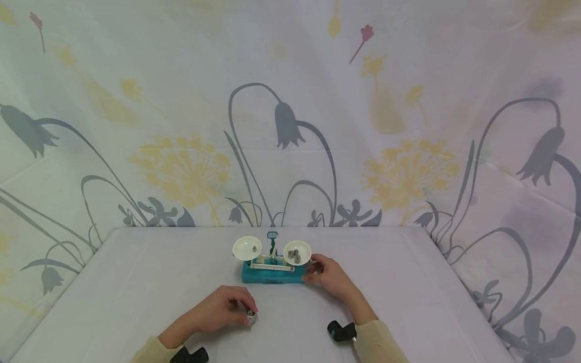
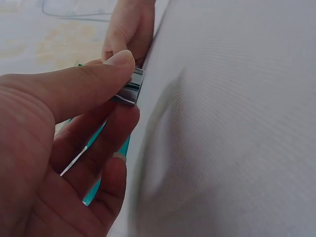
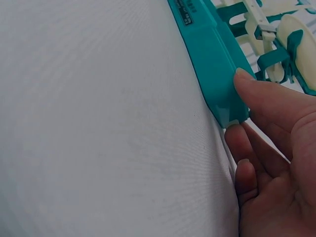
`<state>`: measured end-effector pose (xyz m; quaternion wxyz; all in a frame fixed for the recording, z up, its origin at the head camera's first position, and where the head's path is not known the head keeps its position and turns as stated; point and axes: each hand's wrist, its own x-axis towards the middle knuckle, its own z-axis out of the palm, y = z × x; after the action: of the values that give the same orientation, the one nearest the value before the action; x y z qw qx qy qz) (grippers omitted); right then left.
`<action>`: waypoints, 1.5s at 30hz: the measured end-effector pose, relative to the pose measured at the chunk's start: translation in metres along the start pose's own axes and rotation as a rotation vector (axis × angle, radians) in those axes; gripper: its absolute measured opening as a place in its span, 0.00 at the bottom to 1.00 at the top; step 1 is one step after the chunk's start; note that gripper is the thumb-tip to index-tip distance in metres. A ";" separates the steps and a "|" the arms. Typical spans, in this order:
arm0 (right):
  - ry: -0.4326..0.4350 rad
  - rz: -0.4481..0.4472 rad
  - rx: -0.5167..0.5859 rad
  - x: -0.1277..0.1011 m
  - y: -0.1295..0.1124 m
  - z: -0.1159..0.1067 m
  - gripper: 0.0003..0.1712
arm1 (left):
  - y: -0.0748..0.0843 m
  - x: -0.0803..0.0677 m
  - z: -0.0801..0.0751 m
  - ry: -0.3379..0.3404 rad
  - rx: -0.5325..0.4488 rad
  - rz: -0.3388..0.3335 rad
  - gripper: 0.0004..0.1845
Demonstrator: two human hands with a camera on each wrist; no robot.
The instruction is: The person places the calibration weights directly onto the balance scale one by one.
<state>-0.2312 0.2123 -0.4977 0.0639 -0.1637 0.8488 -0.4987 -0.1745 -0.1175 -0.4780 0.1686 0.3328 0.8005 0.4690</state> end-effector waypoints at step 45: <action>0.010 -0.013 0.026 0.000 0.003 0.000 0.27 | 0.010 -0.003 -0.017 0.081 0.039 0.010 0.09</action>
<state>-0.2316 0.2135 -0.5001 0.0584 -0.1659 0.8416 -0.5107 -0.1785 -0.1271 -0.4608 0.1270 0.3210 0.8140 0.4671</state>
